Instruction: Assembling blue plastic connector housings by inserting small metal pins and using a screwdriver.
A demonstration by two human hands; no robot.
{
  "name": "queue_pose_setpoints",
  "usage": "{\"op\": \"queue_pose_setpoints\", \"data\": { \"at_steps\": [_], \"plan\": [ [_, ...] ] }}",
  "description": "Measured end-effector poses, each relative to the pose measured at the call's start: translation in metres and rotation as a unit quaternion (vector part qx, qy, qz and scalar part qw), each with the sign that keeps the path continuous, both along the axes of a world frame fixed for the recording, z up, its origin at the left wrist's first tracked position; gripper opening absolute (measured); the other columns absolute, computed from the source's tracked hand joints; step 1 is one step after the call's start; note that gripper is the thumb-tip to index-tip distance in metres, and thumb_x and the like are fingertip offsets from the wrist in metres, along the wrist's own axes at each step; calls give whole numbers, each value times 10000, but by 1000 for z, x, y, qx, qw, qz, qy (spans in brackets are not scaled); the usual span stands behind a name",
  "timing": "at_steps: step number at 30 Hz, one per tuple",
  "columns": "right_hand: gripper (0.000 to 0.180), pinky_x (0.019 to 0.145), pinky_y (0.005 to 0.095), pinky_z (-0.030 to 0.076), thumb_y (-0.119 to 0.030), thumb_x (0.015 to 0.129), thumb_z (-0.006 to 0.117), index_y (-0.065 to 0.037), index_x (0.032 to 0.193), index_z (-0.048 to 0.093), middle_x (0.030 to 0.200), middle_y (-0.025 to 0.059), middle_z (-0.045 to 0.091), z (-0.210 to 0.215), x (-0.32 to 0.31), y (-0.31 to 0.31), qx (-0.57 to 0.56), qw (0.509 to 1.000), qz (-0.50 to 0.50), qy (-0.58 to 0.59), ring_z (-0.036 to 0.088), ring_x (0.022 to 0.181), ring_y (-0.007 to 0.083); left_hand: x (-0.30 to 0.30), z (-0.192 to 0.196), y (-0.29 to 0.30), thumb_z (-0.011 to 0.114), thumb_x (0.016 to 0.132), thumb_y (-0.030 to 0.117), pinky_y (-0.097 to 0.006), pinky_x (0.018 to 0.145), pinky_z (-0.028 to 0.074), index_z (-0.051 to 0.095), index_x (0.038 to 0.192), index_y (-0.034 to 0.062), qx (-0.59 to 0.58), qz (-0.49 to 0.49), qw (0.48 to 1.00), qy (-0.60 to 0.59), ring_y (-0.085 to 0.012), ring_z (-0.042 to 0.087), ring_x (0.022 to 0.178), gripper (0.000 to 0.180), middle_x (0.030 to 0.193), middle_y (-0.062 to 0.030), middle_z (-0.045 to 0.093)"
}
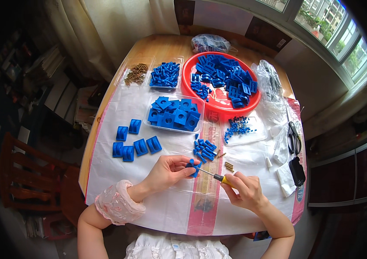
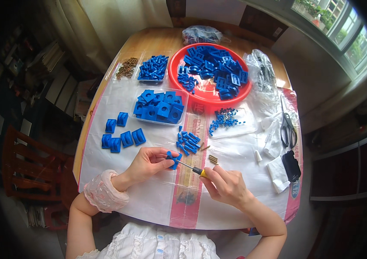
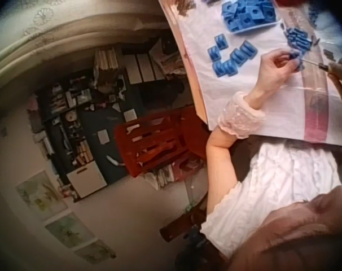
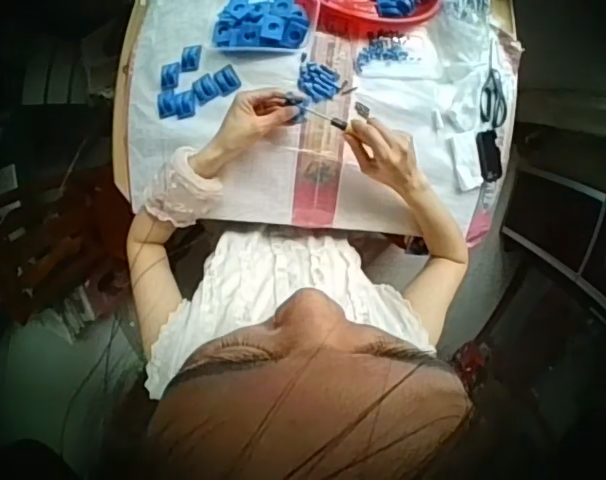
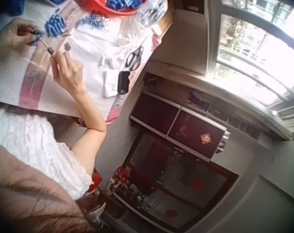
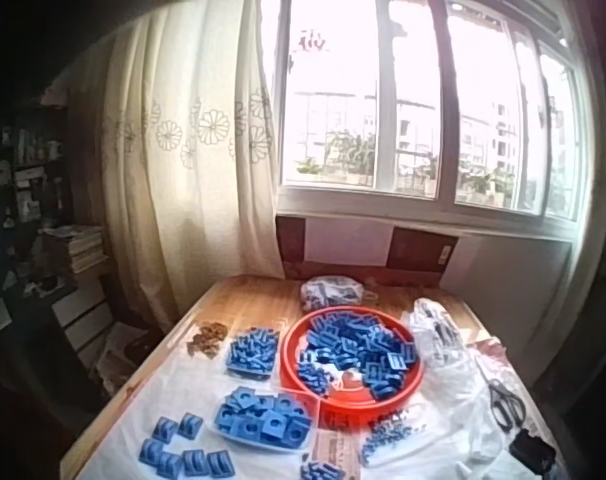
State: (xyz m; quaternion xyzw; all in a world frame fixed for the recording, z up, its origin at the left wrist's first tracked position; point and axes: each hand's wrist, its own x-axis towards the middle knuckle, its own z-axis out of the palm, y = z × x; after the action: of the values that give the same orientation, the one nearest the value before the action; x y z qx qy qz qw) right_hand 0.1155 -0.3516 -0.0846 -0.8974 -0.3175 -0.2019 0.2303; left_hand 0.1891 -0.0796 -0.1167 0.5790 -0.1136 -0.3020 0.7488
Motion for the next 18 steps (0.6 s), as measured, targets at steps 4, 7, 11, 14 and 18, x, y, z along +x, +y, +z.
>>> {"op": "queue_pose_setpoints", "data": {
  "at_steps": [4,7,11,14,18],
  "plan": [
    [255,407,309,404,-50,819,808,8,1002,640,728,49,597,-4,-1,-1,33,999,2,24,578,490,164,0,-3,1,704,965,7,-300,929,619,680,1252,-50,-8,-7,1000,-6,-194,740,1036,293,1178,-132,733],
    [261,406,310,405,-41,812,812,9,1003,641,728,50,600,-7,0,-1,61,997,7,37,579,492,168,1,-2,1,706,963,3,-297,928,617,679,1255,-52,3,-11,1000,-10,-193,740,1033,299,1165,-130,734],
    [262,410,309,407,-36,806,815,8,998,642,725,49,602,-7,0,-1,70,997,4,43,577,493,168,0,-3,1,710,960,4,-292,927,615,679,1256,-52,-3,-8,1000,-16,-183,738,1028,303,1155,-125,734],
    [262,413,306,405,-36,802,819,5,992,642,724,47,604,-10,0,-1,78,996,2,49,577,496,165,-1,-4,1,713,958,5,-289,928,614,681,1256,-52,-1,-7,1000,-19,-178,738,1024,305,1153,-122,735],
    [262,418,302,403,-34,796,823,1,983,643,728,46,615,-10,0,-1,85,995,1,51,582,501,165,-1,0,1,720,953,6,-289,930,613,681,1258,-49,3,-2,1000,-11,-175,737,1024,312,1149,-119,737]
  ]
}}
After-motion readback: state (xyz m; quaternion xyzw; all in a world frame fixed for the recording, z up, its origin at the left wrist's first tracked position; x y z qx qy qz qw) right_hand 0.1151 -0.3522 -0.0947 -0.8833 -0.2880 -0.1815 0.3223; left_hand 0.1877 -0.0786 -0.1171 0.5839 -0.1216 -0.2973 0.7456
